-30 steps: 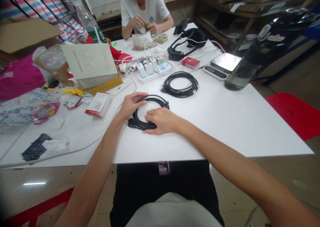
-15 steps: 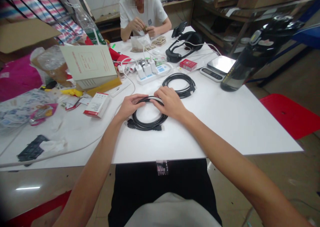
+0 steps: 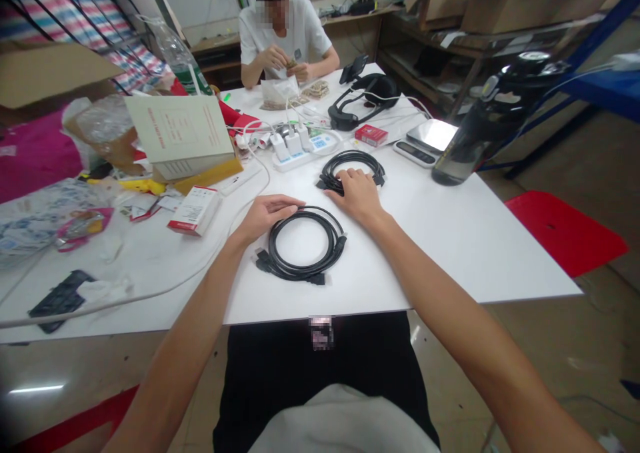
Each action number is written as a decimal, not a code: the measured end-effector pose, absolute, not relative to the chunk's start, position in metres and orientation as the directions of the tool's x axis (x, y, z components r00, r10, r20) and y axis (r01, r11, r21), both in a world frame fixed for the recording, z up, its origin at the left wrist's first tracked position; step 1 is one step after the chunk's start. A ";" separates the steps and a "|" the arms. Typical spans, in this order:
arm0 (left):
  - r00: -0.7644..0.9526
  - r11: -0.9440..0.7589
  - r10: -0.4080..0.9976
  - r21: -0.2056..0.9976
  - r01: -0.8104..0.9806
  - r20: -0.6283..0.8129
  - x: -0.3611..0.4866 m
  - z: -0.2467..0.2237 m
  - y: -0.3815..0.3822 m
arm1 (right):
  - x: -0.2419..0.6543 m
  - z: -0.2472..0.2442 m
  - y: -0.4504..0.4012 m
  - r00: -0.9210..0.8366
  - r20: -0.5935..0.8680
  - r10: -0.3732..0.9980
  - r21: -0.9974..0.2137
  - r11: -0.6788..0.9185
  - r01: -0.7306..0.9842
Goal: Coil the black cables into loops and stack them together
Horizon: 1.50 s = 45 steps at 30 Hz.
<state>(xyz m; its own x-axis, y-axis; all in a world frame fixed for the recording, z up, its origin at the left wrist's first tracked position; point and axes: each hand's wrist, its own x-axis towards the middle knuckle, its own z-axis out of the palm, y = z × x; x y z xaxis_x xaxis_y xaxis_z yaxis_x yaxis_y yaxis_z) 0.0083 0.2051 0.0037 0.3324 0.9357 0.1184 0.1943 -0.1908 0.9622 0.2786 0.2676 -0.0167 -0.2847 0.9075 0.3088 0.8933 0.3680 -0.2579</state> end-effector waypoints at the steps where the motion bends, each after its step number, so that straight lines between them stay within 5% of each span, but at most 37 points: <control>1: 0.304 -0.199 0.943 0.963 0.180 0.138 0.009 0.002 0.207 | 0.279 -0.017 0.268 -0.283 0.302 0.911 -0.260 0.364 0.895; 10: -0.002 -0.174 0.985 0.982 -0.069 0.174 0.006 -0.010 0.223 | 0.279 -0.012 0.265 -0.260 0.268 0.928 -0.284 0.334 0.899; 28: -0.018 -0.113 0.994 0.986 -0.122 0.112 0.003 -0.008 0.224 | 0.283 0.001 0.262 -0.086 0.281 0.956 -0.360 0.188 0.914; 45: 0.074 -0.205 0.976 0.979 0.019 0.203 0.002 -0.018 0.225 | 0.283 0.012 0.254 -0.176 0.230 0.957 -0.335 0.247 0.909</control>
